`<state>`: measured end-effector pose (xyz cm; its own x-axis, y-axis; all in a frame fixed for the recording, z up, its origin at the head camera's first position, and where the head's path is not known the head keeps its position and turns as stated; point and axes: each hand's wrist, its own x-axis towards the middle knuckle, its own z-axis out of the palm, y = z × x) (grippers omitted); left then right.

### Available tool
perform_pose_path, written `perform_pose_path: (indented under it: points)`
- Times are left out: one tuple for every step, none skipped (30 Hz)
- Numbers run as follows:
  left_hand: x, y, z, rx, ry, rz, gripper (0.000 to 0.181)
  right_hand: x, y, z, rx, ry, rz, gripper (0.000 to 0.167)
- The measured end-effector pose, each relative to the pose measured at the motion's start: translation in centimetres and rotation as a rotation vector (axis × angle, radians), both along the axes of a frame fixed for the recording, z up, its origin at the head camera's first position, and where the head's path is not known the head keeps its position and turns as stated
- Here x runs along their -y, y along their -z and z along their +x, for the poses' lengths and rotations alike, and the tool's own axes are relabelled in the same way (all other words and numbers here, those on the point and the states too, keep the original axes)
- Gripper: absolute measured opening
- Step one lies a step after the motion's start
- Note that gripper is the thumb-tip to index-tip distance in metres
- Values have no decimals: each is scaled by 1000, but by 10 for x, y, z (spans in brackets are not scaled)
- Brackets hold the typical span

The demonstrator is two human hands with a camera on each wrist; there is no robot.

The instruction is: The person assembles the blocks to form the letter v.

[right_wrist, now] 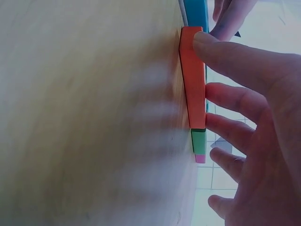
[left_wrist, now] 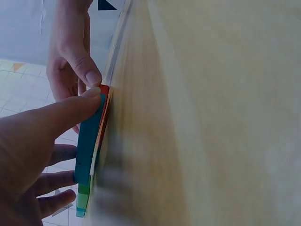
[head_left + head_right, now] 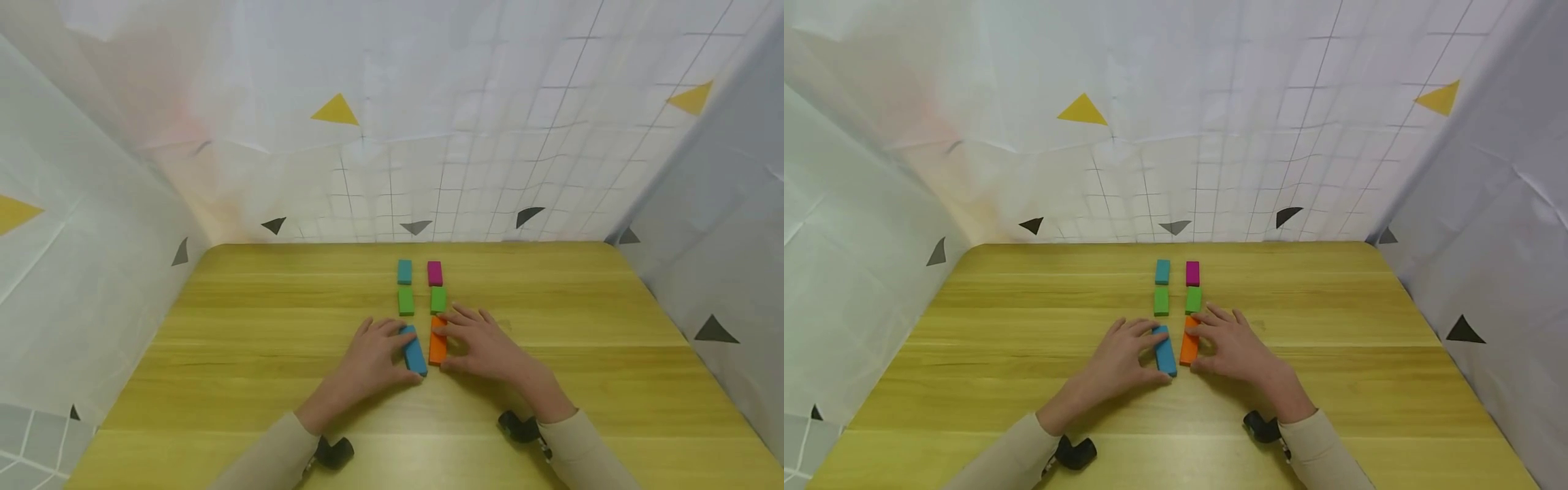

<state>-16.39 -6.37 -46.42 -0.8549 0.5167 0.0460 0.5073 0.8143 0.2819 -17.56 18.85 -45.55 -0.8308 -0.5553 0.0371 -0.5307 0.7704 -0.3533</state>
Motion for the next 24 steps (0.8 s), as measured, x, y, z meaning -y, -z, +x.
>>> perform_pose_path:
  points:
    - [-1, 1, 1, -2, -6, 2, 81, 0, 0, 0, 1, -1, 0, 60]
    - [-1, 0, 2, -3, -10, 5, 81, 0, 0, 0, 2, -2, 0, 60]
    - [-2, 1, 2, -3, -16, 6, 81, 0, -1, 0, 2, -4, -1, 60]
    - [-2, 0, 3, -4, -20, 8, 81, 0, -1, 0, 1, -5, -1, 59]
    - [-3, 0, 4, -3, -23, 9, 82, 0, -1, 0, 2, -5, -2, 59]
    - [-3, 1, 5, -5, -23, 11, 82, 0, -1, 1, 2, -5, -3, 59]
    - [-3, 1, 6, -3, -24, 12, 82, 0, -2, 1, 3, -4, -3, 59]
    - [-4, 0, 7, -4, -24, 11, 82, 0, -2, 1, 5, -3, -5, 59]
    - [-4, 1, 7, -3, -24, 11, 82, 0, -2, 1, 5, -2, -5, 59]
    - [-4, 1, 8, -3, -24, 7, 82, 0, -2, 1, 6, -2, -6, 59]
    - [-4, 1, 9, -3, -25, 5, 82, 0, -3, 1, 7, -1, -7, 59]
    - [-5, 1, 9, -4, -27, 4, 82, 0, -3, 0, 7, -1, -7, 59]
    - [-5, 1, 10, -3, -28, 2, 82, 1, -3, 0, 7, -2, -5, 59]
    - [-5, 1, 10, -7, -28, -2, 82, 1, -3, 0, 7, -1, -6, 58]
    - [-5, 1, 11, -10, -27, -5, 81, 1, -3, 0, 7, -1, -5, 58]
    - [-6, 1, 11, -16, -26, -9, 81, 1, -3, 0, 6, -1, -4, 58]
    - [-6, 1, 12, -23, -26, -11, 80, 1, -2, 0, 4, 0, -3, 58]
    - [-6, 1, 12, -30, -25, -14, 79, 1, -2, 0, 4, 0, -2, 57]
    - [-6, 0, 13, -39, -25, -17, 79, 1, -2, -1, 4, 0, -1, 57]
    - [-6, 0, 13, -45, -25, -21, 78, 1, -1, -1, 4, 0, 0, 57]
    - [-6, 0, 13, -47, -27, -23, 78, 1, -1, -1, 2, 0, 2, 57]
    - [-6, 0, 14, -50, -28, -26, 78, 1, -1, -2, 0, 0, 2, 57]
    - [-6, 0, 14, -50, -29, -30, 77, 1, -1, -2, -2, 1, 3, 57]
    - [-5, -1, 14, -49, -30, -32, 77, 1, 0, -2, -3, 1, 4, 57]
